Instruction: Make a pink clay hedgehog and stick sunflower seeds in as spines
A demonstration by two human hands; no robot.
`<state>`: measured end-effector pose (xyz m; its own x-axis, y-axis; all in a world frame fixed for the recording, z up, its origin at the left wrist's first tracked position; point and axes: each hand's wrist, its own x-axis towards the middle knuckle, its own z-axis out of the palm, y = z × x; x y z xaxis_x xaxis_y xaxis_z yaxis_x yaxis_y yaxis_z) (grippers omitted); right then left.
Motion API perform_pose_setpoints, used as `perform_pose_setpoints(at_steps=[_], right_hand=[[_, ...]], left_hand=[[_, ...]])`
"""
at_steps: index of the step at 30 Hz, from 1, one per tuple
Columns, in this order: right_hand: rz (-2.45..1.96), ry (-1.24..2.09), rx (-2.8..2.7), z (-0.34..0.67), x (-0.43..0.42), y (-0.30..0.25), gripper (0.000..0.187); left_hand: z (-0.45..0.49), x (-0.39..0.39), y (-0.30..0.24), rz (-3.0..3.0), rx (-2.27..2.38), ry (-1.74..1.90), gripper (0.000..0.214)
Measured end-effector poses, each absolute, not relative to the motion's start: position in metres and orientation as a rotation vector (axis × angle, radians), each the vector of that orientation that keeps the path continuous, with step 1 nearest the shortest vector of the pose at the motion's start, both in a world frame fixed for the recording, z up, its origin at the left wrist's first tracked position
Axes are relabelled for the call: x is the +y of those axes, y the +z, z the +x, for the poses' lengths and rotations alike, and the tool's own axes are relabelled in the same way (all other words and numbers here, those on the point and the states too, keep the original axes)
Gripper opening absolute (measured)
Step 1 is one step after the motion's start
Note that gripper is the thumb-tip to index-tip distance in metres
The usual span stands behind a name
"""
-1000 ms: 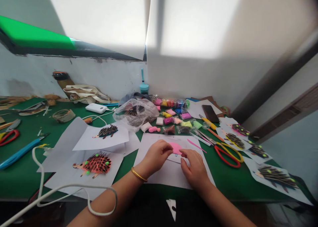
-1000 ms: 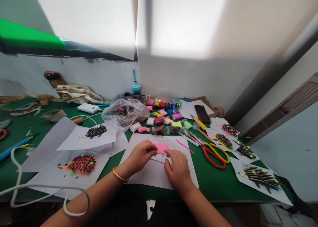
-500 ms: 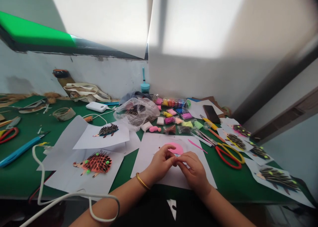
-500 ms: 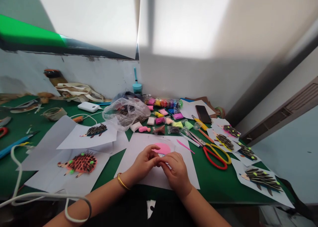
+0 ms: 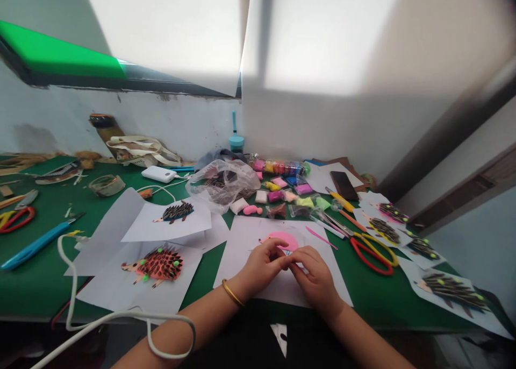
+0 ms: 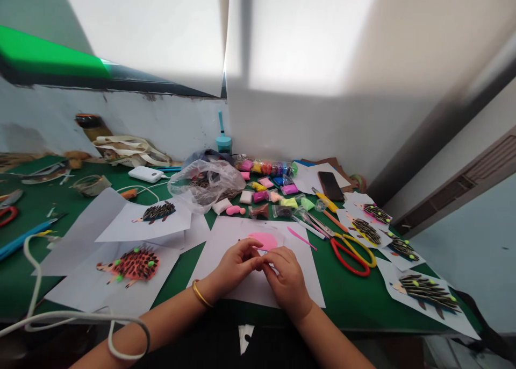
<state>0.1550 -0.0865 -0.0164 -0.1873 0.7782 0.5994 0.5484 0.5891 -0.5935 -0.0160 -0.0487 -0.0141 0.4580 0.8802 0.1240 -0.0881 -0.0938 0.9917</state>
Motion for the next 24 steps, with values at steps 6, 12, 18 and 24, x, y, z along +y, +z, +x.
perform_pose_setpoints(at_steps=[6, 12, 18, 24], right_hand=[[-1.062, 0.287, -1.870, 0.1564, -0.0848, -0.0217, 0.015], [-1.055, 0.278, -1.858, 0.1565, -0.0842, -0.0223, 0.017], [-1.044, 0.254, -1.849, 0.1566, -0.0837, -0.0229, 0.018], [-1.042, 0.268, -1.847, 0.1574, -0.0840, -0.0225, 0.012]], left_hand=[[-0.0175, -0.0468, -0.0165, 1.500, 0.828, 0.989, 0.032], [-0.0182, -0.0461, -0.0159, 1.545, 0.852, 1.024, 0.027], [-0.0176, -0.0463, -0.0151, 1.631, 0.884, 1.033, 0.020], [-0.0186, -0.0484, -0.0116, 1.687, 0.870, 0.937, 0.025]])
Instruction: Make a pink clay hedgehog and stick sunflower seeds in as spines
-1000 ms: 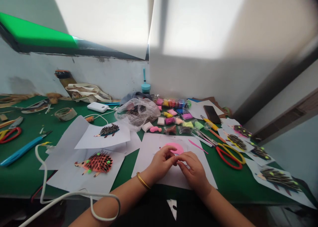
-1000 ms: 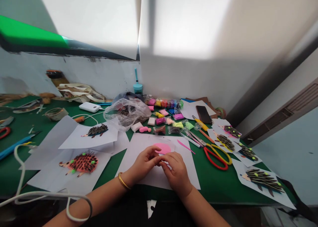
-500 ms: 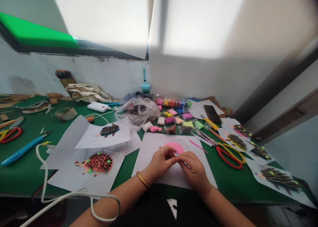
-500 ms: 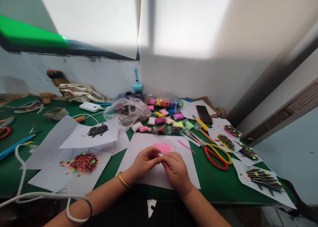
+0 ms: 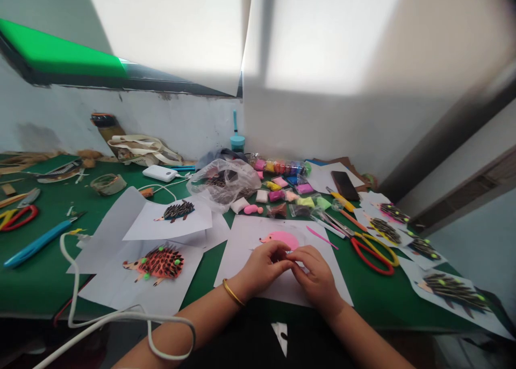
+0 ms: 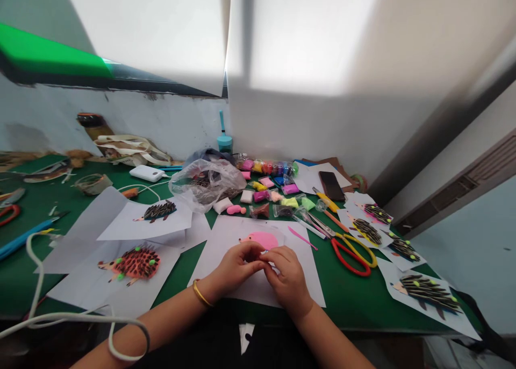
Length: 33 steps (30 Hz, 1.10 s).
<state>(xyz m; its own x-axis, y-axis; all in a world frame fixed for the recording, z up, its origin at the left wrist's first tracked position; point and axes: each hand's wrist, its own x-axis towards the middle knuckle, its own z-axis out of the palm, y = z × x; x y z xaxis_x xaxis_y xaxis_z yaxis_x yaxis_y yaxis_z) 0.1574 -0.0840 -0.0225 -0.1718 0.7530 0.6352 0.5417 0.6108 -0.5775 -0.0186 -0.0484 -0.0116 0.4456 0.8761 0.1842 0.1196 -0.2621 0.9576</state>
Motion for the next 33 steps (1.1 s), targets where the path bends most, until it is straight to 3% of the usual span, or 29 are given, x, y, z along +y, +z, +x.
perform_pose_setpoints(at_steps=[4, 11, 19, 24, 28, 33], right_hand=[[-1.059, 0.265, -1.862, 0.157, -0.085, -0.021, 0.011], [-1.095, 0.220, -1.845, 0.154, -0.085, -0.019, 0.011], [-1.263, 0.433, -1.588, 0.161, -0.081, -0.019, 0.015], [-1.244, 0.448, -1.703, 0.161, -0.081, -0.021, 0.027], [-1.238, 0.438, -1.720, 0.159, -0.080, -0.023, 0.019], [-1.238, 0.441, -1.701, 0.159, -0.078, -0.028, 0.017]], left_hand=[[-0.020, -0.047, -0.013, 1.693, 0.884, 0.952, 0.013], [-0.018, -0.046, -0.015, 1.731, 0.909, 0.984, 0.012], [-0.027, -0.043, -0.004, 1.892, 1.080, 1.093, 0.013], [-0.045, -0.015, 0.015, 2.322, 1.387, 0.792, 0.014], [-0.062, 0.011, 0.016, 2.457, 1.653, 0.561, 0.029], [-0.072, 0.019, 0.002, 2.489, 1.764, 0.388, 0.025]])
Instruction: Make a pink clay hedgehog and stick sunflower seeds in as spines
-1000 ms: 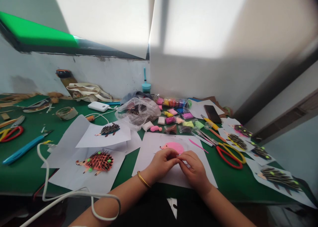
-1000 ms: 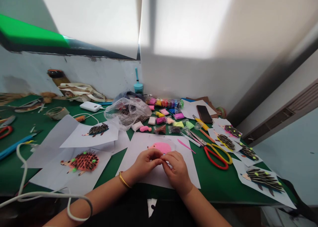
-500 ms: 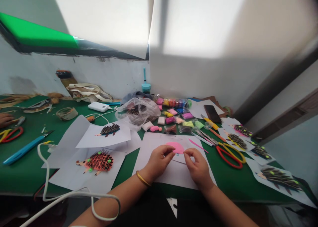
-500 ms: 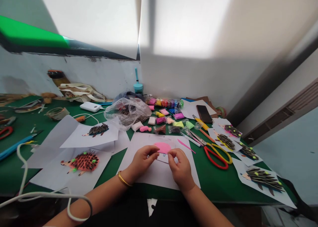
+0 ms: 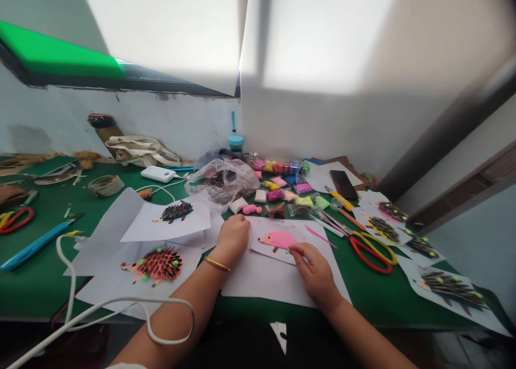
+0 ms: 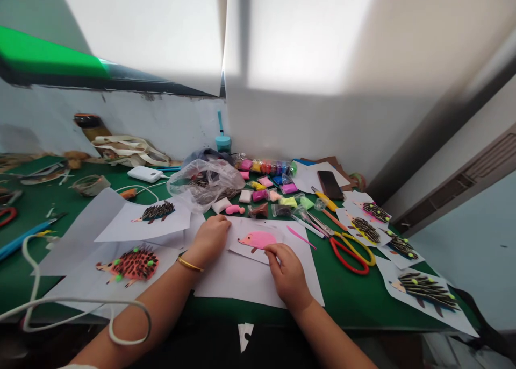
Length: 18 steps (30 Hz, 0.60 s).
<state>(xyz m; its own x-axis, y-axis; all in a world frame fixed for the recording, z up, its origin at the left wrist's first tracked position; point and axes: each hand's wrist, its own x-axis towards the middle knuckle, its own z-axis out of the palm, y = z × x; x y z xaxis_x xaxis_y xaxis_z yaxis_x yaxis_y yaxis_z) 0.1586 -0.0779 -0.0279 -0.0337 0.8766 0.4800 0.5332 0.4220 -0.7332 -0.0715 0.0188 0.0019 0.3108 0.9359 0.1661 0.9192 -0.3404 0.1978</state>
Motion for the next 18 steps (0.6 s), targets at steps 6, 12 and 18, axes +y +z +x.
perform_pose_setpoints(at_steps=[6, 12, 18], right_hand=[[-1.226, 0.450, -1.694, 0.160, -0.077, -0.030, 0.027], [-1.348, 0.504, -1.617, 0.159, -0.080, -0.023, 0.023], [-1.345, 0.551, -1.599, 0.160, -0.079, -0.024, 0.028]], left_hand=[[-0.068, 0.012, 0.001, 2.528, 1.813, 0.378, 0.028], [-0.057, -0.019, 0.012, 2.670, 1.636, 0.601, 0.032], [-0.037, -0.075, 0.003, 2.812, 1.115, 0.585, 0.023]])
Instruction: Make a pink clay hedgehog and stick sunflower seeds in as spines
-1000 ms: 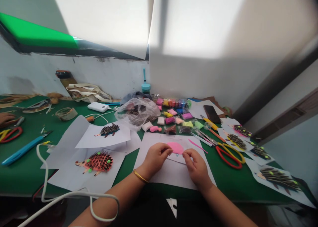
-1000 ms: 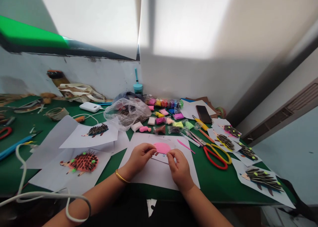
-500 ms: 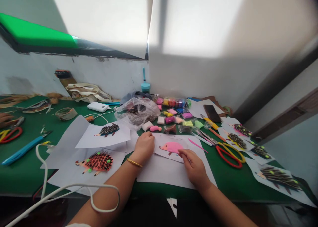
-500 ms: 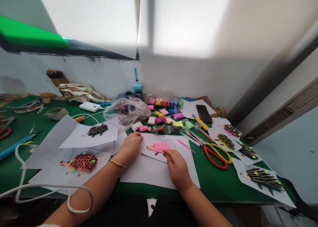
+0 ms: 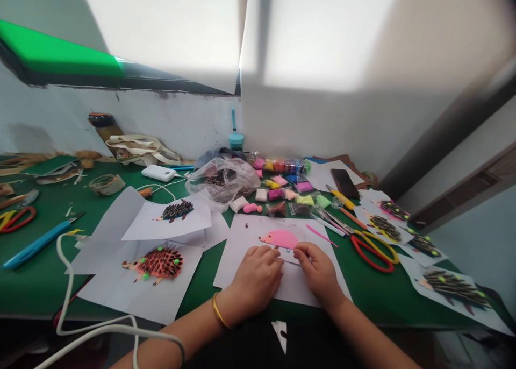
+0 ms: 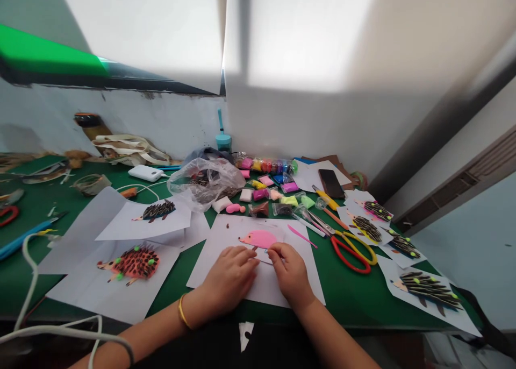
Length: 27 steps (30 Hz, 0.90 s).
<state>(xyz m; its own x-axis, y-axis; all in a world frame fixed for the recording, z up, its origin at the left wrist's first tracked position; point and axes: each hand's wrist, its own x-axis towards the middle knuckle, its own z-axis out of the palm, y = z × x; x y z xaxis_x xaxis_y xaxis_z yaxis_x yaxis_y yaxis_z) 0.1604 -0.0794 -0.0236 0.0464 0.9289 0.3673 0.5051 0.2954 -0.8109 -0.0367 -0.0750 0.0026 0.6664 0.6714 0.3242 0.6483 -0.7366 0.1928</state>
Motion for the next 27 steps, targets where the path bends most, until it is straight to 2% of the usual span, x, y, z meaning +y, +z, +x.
perform_pose_setpoints(at_steps=[5, 10, 17, 27], right_hand=[[-1.362, 0.542, -1.533, 0.162, -0.077, -0.030, 0.025], [-1.375, 0.578, -1.464, 0.161, -0.075, -0.036, 0.030], [-1.398, 0.631, -1.527, 0.161, -0.078, -0.031, 0.030], [-1.357, 0.179, -2.104, 0.177, -0.098, -0.033, 0.024]], left_hand=[[-0.031, -0.087, -0.007, 2.838, 0.991, 0.531, 0.031], [-0.027, -0.088, -0.008, 2.852, 0.961, 0.453, 0.036], [-0.024, -0.090, -0.009, 2.840, 0.941, 0.537, 0.040], [-0.026, -0.089, -0.021, 2.818, 0.975, 0.668, 0.037]])
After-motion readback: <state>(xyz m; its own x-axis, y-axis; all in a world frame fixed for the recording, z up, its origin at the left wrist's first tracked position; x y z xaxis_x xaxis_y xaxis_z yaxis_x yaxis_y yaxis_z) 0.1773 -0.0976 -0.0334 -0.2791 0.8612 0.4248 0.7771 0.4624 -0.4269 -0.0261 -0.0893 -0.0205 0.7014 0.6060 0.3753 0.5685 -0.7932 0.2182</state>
